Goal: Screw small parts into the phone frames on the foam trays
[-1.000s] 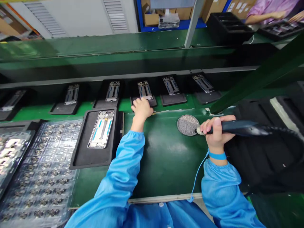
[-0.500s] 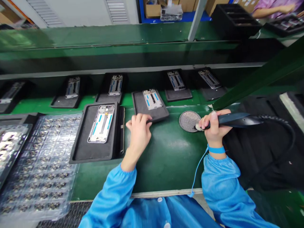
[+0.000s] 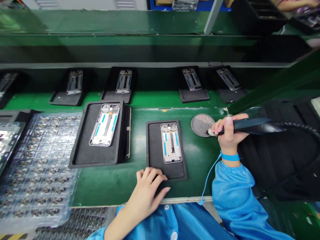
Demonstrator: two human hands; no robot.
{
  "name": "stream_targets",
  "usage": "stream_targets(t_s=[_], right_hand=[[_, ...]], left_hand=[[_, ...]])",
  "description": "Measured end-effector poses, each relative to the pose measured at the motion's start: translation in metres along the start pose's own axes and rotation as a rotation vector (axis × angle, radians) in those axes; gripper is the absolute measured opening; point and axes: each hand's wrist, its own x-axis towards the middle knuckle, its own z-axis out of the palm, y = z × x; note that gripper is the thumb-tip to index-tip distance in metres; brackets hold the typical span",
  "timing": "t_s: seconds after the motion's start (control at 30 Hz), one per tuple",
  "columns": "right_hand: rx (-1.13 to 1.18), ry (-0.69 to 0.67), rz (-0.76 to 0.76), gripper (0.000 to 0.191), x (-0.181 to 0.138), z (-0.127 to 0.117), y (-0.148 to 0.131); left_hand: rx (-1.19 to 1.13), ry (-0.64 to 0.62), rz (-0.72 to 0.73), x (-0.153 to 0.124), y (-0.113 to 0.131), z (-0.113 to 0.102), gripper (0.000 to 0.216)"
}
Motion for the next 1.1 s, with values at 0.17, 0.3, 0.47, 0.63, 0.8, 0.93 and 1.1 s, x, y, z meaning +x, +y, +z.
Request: stream_targets(t_s=[0.17, 0.3, 0.47, 0.63, 0.8, 0.93, 1.1], right_hand=[[0.000, -0.048, 0.021, 0.053, -0.001, -0.001, -0.002], [-0.011, -0.064, 0.005, 0.055, 0.002, 0.002, -0.008], [0.033, -0.037, -0.041, 0.053, 0.001, 0.019, -0.039], [0.209, -0.197, -0.046, 0.048, -0.013, 0.069, -0.057], [0.203, -0.296, 0.078, 0.055, -0.026, 0.108, -0.039], [0.216, -0.344, 0.120, 0.055, -0.030, 0.110, -0.028], [0.204, -0.333, 0.124, 0.054, -0.030, 0.105, -0.027]], left_hand=[[0.020, 0.142, -0.039, 0.073, -0.023, -0.026, 0.033], [0.088, 0.219, -0.173, 0.150, -0.050, -0.029, 0.054], [-0.040, 0.094, -0.063, 0.167, -0.052, -0.017, 0.063], [-0.119, 0.128, -0.171, 0.161, -0.032, -0.002, 0.050], [-0.147, 0.139, -0.239, 0.174, -0.024, 0.002, 0.047], [-0.162, 0.144, -0.229, 0.174, -0.021, 0.001, 0.046], [-0.169, 0.132, -0.247, 0.174, -0.017, 0.000, 0.044]])
